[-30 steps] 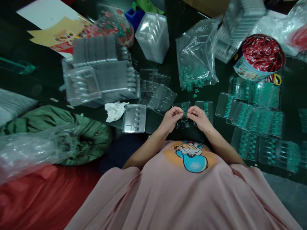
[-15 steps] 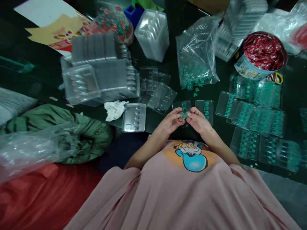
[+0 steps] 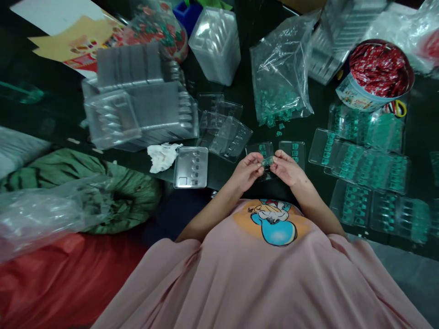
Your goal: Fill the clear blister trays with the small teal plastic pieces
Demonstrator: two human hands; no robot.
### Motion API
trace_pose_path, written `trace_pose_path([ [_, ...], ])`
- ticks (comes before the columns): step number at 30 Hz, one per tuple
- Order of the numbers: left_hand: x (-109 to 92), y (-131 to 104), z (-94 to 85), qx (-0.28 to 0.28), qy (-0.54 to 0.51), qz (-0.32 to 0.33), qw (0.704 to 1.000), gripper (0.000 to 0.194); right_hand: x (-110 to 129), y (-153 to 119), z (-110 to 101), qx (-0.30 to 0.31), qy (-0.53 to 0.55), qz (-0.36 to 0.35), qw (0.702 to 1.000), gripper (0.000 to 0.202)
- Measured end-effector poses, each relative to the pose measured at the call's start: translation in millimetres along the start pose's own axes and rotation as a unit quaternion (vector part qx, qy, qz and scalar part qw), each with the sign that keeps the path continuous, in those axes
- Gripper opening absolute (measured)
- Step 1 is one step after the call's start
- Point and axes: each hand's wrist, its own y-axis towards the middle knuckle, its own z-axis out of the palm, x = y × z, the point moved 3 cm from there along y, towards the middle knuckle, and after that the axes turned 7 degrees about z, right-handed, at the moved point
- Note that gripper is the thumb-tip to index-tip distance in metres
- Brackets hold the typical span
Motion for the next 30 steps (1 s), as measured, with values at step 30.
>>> trace_pose_path([
  [30,20.4,40.5,-22.9,0.013,0.663,0.237,0.71,0.02,-12.7,35.1,-8.7,-0.165,-0.764,-0.203,0.59,0.021],
])
